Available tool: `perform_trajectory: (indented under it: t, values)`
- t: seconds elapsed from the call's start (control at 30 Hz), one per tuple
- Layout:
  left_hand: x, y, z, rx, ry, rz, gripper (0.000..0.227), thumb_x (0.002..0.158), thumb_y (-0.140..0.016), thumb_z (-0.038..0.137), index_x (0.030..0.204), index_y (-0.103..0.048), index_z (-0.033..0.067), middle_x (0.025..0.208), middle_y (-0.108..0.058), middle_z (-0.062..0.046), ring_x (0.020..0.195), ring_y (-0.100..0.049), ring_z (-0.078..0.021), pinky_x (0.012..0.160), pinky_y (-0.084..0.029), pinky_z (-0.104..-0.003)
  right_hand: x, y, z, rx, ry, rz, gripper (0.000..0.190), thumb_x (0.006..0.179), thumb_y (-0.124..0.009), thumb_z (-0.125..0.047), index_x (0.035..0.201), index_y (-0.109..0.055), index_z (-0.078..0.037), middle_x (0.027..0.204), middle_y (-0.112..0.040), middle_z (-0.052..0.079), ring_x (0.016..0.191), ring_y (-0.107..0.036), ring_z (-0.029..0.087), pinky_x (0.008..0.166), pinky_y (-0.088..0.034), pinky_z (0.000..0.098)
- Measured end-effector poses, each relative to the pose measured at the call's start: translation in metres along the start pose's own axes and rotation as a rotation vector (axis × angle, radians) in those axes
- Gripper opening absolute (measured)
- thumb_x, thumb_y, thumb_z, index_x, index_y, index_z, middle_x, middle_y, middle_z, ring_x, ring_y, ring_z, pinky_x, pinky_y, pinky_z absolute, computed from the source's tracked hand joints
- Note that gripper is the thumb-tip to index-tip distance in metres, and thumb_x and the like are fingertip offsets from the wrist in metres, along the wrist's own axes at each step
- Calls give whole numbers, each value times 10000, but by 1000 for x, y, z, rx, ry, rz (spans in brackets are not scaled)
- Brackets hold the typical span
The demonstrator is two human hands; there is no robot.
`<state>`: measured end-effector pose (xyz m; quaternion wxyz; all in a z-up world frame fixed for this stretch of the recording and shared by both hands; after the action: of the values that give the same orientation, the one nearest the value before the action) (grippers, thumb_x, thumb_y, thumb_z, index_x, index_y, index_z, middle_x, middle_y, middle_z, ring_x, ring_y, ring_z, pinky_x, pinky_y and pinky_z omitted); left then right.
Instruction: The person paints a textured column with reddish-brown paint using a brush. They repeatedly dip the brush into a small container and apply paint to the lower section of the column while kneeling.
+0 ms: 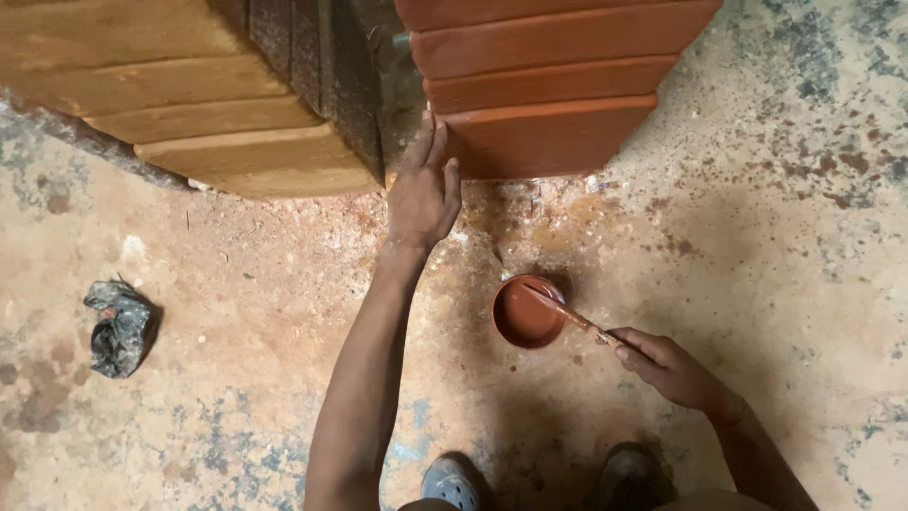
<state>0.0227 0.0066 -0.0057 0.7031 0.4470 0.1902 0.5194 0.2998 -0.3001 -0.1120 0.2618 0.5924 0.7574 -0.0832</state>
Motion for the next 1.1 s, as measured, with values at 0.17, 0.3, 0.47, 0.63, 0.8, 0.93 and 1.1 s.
perform_trajectory:
  t: [0.17, 0.3, 0.47, 0.63, 0.8, 0.93, 1.1]
  values:
    - [-3, -4, -5, 52, -47, 15, 523, 1042, -485, 260, 1502, -461, 13, 1686, -286, -160, 1510, -334, -389, 1230, -283, -451, 1, 5, 0, -72, 128, 12, 340, 1021, -551, -235, 1297, -632, -55, 840, -592, -20, 780, -513, 61, 716, -481, 221]
    - [-9, 11, -1, -95, -67, 73, 501, 1033, -491, 249, 1492, -518, 52, 1650, -356, -177, 1525, -356, -378, 1257, -283, -448, 1, 10, -6, 138, -17, 89, 419, 1007, -556, -203, 1409, -601, -96, 848, -506, -3, 737, -459, 92, 658, -438, 238]
    - [2, 50, 17, -361, -15, 177, 524, 1070, -467, 251, 1553, -440, 51, 1640, -397, -172, 1524, -364, -365, 1259, -250, -494, 7, 41, -70, 278, 131, 274, 470, 981, -489, -152, 1450, -484, -133, 846, -496, -5, 675, -441, 94, 564, -419, 255]
    - [17, 101, 42, -789, -146, 354, 548, 1159, -425, 296, 1641, -338, 50, 1683, -363, -178, 1598, -354, -335, 1357, -291, -482, 7, 54, -188, 393, 535, 109, 450, 1055, -465, -135, 1498, -387, -138, 831, -482, 9, 610, -399, 68, 529, -396, 225]
    - [44, 157, 92, -979, -114, 374, 662, 1122, -415, 394, 1658, -254, 40, 1710, -259, -210, 1607, -284, -372, 1346, -292, -504, 27, 43, -295, 638, 519, -69, 502, 1045, -479, -123, 1531, -358, -143, 872, -475, 14, 621, -381, 53, 509, -370, 215]
    - [47, 151, 138, -807, 6, 268, 856, 1080, -341, 568, 1673, -12, 45, 1758, -7, -194, 1630, -59, -373, 1266, -120, -496, 15, 66, -322, 683, 500, 146, 505, 1022, -476, -136, 1523, -422, -128, 806, -484, 8, 533, -372, 55, 428, -343, 215]
    - [40, 146, 139, -702, -34, 238, 904, 1069, -288, 619, 1650, 78, 31, 1766, 67, -185, 1647, 18, -356, 1329, -41, -470, -56, 92, -276, 869, 524, 509, 361, 1125, -465, -223, 1472, -513, -134, 759, -427, -49, 580, -368, 40, 503, -334, 214]
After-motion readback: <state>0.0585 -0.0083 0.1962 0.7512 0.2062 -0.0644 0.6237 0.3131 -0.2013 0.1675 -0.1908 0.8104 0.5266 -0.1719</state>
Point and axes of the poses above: each hand's wrist, its own x-axis towards the middle knuckle, its own y-axis out of the back of the hand, z = x × y, the point moved 3 cm from there along x, towards the middle knuckle
